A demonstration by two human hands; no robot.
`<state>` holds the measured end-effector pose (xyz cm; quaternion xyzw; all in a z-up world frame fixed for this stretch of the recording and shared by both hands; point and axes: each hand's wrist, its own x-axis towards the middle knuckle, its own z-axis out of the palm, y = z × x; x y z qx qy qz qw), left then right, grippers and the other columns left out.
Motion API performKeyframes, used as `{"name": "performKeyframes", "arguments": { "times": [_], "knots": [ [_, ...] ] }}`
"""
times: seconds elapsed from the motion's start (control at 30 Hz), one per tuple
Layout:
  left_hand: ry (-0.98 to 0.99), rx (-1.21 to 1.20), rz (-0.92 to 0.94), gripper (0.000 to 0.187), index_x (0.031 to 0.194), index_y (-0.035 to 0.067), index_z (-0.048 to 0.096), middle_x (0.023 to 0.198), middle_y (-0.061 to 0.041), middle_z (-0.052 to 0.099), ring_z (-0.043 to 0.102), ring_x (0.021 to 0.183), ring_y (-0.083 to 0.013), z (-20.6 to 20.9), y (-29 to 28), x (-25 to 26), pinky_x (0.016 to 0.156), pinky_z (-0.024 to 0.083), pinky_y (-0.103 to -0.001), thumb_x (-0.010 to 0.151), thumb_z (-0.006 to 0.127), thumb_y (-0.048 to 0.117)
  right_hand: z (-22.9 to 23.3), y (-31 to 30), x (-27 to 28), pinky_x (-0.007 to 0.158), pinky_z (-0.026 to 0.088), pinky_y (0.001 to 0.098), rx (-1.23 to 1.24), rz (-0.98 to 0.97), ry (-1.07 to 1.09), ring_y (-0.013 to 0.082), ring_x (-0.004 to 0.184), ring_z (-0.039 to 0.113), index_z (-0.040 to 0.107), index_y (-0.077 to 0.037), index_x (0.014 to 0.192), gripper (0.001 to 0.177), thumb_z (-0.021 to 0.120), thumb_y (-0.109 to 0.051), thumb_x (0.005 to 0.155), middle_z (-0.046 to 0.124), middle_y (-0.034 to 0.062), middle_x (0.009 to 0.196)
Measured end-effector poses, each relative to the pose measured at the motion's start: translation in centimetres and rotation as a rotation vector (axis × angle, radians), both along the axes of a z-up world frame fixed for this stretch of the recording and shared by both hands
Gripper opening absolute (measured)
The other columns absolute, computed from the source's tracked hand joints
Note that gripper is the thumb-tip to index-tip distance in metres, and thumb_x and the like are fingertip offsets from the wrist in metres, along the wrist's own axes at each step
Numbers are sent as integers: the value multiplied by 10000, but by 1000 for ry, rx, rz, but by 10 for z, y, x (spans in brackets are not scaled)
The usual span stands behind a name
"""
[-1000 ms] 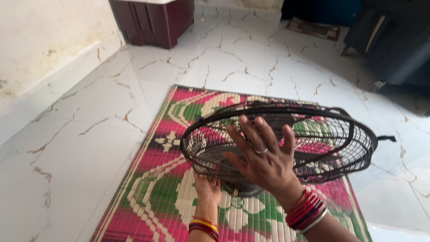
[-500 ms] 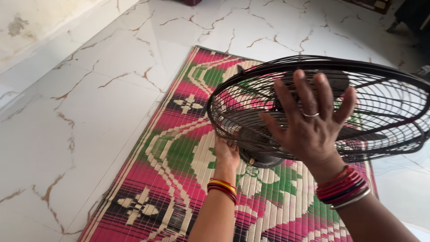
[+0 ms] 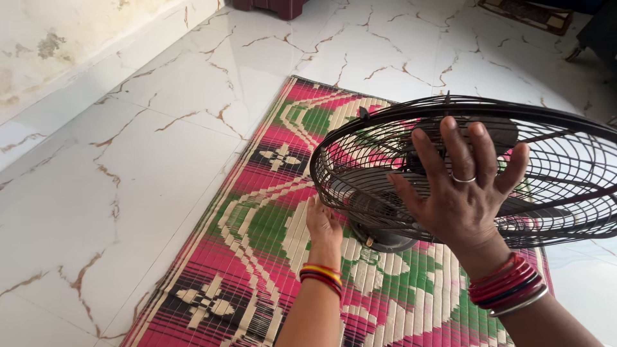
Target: The person removes the front grille of a standing electric fan, then uses a screwdriver to loosen the central nut and remove the fan blades. The person then detaches the rear grille and manipulates the internal wiring and motor housing. The fan remains partially disassembled on the mat.
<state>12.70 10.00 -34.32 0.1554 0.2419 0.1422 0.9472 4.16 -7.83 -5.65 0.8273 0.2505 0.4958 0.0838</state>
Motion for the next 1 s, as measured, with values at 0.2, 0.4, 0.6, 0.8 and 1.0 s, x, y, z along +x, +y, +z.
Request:
{"name": "performKeyframes", "arguments": {
  "times": [0.2, 0.4, 0.6, 0.8, 1.0],
  "knots": [
    [-192, 73, 28, 813, 1595, 23, 72, 1564, -172, 362, 389, 1419, -272, 52, -15, -28, 1190, 251, -468, 997, 555, 286, -5, -2, 6, 1289, -58, 551, -49, -27, -47, 240, 1607, 156, 532, -259, 1639, 768, 609, -711, 1023, 245, 29, 1746],
    [-44, 687, 92, 824, 1623, 112, -79, 1704, -136, -118, -40, 1586, -315, 160, -53, -96, 1267, 147, -500, 1023, 368, 459, -12, 0, 6, 1295, -48, 549, -42, -5, -22, 256, 1627, 116, 464, -213, 1669, 766, 595, -662, 1063, 184, 65, 1760],
    [-237, 1808, 194, 947, 1617, -8, 56, 1649, -379, 5, -15, 1551, -558, 184, -95, -150, 1206, 31, -692, 974, 639, 371, -26, -4, -8, 1276, 53, 560, 15, -29, 93, 276, 1582, 205, 516, -236, 1605, 596, 629, -477, 1071, 270, 41, 1717],
    [-427, 2073, 203, 947, 1628, 30, 162, 1653, -374, 40, 89, 1536, -595, 158, -107, -147, 1220, 109, -722, 942, 726, 359, -45, -34, -24, 1226, 149, 627, 175, 78, 179, 356, 1466, 366, 570, -191, 1483, 519, 660, -343, 995, 417, 98, 1596],
    [-463, 2349, 102, 844, 1623, 105, 214, 1633, -347, 108, 150, 1514, -582, 130, -121, -141, 1195, 149, -726, 955, 683, 321, -85, -64, -44, 1226, 202, 650, 345, 11, 223, 377, 1453, 404, 555, -125, 1469, 514, 639, -201, 967, 434, 127, 1556]
  ]
}}
